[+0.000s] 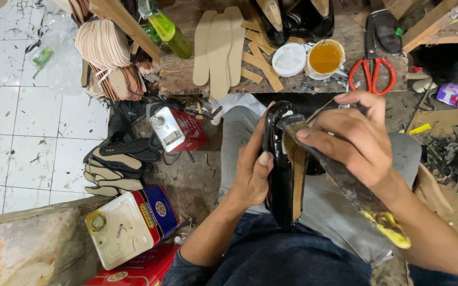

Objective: The person applies glue to the sole of a black high-heeled shoe using a brush. They repeatedly dip the brush into a container and spread the adhesive along the shoe's edge, then place the shoe on a shelf and repeat the process on another shoe.

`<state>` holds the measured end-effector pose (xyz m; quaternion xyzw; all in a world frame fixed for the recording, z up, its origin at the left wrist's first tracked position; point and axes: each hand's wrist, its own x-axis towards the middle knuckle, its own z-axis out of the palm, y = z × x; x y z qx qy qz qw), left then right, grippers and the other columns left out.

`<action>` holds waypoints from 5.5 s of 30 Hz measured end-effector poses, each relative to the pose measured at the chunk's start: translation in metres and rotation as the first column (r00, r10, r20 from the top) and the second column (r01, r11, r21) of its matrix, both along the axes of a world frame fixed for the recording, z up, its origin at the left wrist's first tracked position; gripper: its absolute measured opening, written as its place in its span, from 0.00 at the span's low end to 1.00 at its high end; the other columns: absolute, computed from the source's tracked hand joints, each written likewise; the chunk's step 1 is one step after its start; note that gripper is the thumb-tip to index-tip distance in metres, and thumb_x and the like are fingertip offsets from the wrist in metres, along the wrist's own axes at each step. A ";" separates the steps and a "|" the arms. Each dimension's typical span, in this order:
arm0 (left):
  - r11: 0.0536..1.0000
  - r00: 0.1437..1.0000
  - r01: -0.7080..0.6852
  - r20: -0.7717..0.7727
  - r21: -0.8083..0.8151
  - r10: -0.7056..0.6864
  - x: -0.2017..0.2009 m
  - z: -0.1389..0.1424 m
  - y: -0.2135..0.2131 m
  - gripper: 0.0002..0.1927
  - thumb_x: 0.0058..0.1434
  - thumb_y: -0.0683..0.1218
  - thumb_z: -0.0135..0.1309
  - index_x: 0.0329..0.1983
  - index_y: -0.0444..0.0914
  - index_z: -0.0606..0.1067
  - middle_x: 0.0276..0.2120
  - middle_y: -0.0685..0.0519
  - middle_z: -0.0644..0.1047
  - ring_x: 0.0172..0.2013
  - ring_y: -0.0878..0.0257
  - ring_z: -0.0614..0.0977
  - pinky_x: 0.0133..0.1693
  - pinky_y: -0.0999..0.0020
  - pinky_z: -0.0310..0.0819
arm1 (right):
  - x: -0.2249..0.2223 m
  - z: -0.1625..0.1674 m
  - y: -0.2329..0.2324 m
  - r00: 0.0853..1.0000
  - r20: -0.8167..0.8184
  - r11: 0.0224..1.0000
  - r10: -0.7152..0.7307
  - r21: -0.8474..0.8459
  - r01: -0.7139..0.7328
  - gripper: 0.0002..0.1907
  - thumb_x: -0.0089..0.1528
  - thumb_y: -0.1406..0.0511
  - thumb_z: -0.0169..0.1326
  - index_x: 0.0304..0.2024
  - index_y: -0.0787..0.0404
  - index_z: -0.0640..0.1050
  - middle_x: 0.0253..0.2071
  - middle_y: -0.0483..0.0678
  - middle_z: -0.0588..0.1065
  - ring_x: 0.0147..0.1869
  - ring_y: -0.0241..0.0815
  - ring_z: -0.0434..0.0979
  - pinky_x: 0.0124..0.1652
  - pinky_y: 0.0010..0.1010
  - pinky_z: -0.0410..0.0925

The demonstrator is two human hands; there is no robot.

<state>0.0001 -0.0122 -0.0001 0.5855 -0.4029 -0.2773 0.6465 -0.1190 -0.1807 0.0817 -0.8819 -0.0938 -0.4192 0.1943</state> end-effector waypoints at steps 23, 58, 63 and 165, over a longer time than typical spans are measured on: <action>0.960 0.524 -0.138 -0.840 -0.245 -0.139 0.017 -0.063 0.003 0.44 0.69 0.72 0.36 0.71 0.33 0.63 0.61 0.43 0.75 0.54 0.54 0.79 0.53 0.62 0.75 | 0.011 -0.043 -0.050 0.966 -0.256 0.770 -0.018 0.613 0.177 0.06 0.73 0.70 0.52 0.51 0.66 0.75 0.42 0.46 0.75 0.43 0.38 0.74 0.45 0.27 0.68; 0.974 0.975 -0.214 -0.080 -0.072 0.208 -0.001 -0.022 0.003 0.35 0.79 0.60 0.36 0.77 0.29 0.59 0.62 0.48 0.75 0.56 0.66 0.73 0.58 0.74 0.65 | 0.016 -0.032 0.029 0.981 -0.068 0.690 -0.179 0.702 0.175 0.11 0.65 0.71 0.61 0.50 0.65 0.79 0.46 0.47 0.78 0.52 0.37 0.77 0.55 0.29 0.69; 0.983 0.981 -0.184 -0.064 -0.021 0.182 -0.001 0.006 -0.001 0.37 0.75 0.60 0.38 0.77 0.31 0.60 0.51 0.52 0.79 0.34 0.73 0.69 0.38 0.79 0.64 | 0.014 -0.011 0.035 0.956 -0.126 0.901 -0.264 0.322 0.291 0.13 0.62 0.72 0.63 0.50 0.66 0.80 0.44 0.51 0.79 0.47 0.45 0.78 0.58 0.38 0.67; 0.990 0.968 -0.115 -0.233 -0.081 0.094 0.023 -0.013 0.000 0.33 0.80 0.56 0.32 0.76 0.27 0.57 0.73 0.42 0.65 0.73 0.57 0.65 0.73 0.66 0.54 | 0.001 -0.011 0.008 0.963 -0.252 0.994 0.098 -0.014 -0.104 0.11 0.62 0.68 0.55 0.46 0.64 0.81 0.43 0.48 0.77 0.48 0.42 0.79 0.62 0.50 0.58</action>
